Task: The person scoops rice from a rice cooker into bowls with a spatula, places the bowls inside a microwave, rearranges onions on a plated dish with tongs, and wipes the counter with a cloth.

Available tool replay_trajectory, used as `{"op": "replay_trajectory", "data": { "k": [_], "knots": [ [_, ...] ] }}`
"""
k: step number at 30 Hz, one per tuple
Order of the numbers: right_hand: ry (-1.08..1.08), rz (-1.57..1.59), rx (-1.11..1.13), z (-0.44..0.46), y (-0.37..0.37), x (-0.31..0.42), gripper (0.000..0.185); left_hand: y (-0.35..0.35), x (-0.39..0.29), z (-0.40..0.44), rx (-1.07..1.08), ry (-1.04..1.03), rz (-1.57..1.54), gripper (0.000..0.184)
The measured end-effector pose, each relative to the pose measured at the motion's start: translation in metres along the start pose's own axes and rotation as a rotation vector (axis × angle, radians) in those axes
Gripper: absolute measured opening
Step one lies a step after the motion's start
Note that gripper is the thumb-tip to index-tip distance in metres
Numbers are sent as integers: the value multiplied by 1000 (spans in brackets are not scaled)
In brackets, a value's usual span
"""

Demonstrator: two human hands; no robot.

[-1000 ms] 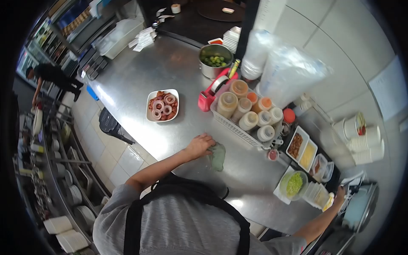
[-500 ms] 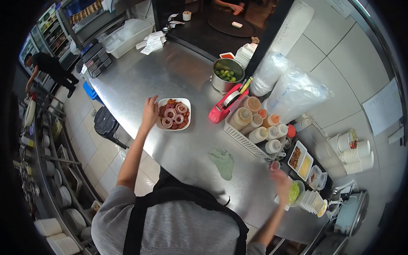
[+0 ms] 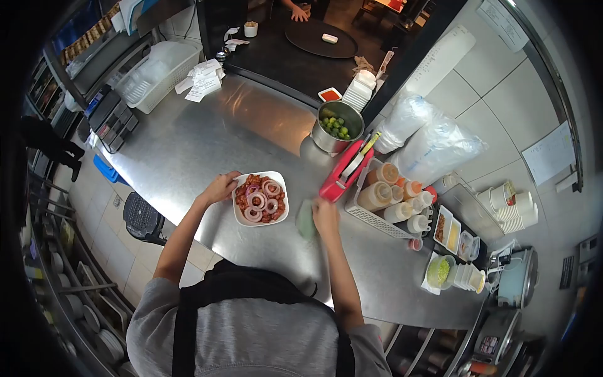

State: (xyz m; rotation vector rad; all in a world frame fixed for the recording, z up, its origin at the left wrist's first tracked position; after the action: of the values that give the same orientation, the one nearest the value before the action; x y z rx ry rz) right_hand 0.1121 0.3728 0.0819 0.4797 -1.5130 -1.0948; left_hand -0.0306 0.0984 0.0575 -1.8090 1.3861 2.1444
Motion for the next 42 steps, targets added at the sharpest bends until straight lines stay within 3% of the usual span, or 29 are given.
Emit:
{"op": "replay_trajectory", "data": {
  "k": [1, 3, 6, 9, 15, 18, 21, 24, 26, 28, 32, 40, 42],
  "knots": [
    [-5, -53, 11, 20, -15, 9, 15, 2, 4, 0, 32, 20, -32, 25],
    [77, 134, -54, 55, -42, 21, 14, 8, 10, 2, 88, 59, -93, 24],
    [-20, 599, 304, 88, -90, 41, 14, 10, 9, 2, 129, 40, -138, 23],
    [-59, 755, 317, 93, -90, 49, 15, 10, 12, 0, 148, 72, -234, 23],
    [221, 210, 161, 88, -61, 109, 15, 11, 14, -2, 159, 80, -308, 18],
    [216, 126, 218, 96, -70, 111, 24, 10, 15, -3, 182, 82, -354, 17],
    [120, 419, 337, 106, -78, 76, 22, 7, 21, -3, 219, 116, -390, 19],
    [86, 171, 90, 103, -55, 43, 18, -9, 43, -11, 291, 138, -588, 33],
    [94, -39, 84, 89, -73, 34, 14, -22, 49, -23, 418, 259, -794, 49],
    [59, 17, -79, 73, -68, 50, 10, -27, 36, -32, 519, 196, -911, 61],
    [28, -19, -404, 52, -63, 50, 9, -26, 41, -34, 368, 270, -919, 61],
    [2, -27, -447, 51, -58, 52, 9, 34, 48, 63, 172, 368, -1058, 53],
    [-14, -7, -429, 49, -57, 55, 9, 59, 41, 116, 133, 204, -1016, 49]
  ]
}}
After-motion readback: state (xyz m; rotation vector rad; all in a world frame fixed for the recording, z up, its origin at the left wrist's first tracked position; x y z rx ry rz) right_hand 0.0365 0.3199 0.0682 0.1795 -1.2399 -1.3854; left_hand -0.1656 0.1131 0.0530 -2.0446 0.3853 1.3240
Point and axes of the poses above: each hand's wrist, its own z-axis towards the middle knuckle, its own y-axis out of the back of the hand, x = y × z, the point moved 9 cm from there along z, towards the middle knuckle, and after that the axes turned 2 degrees about -y, right-handed, at the moved point
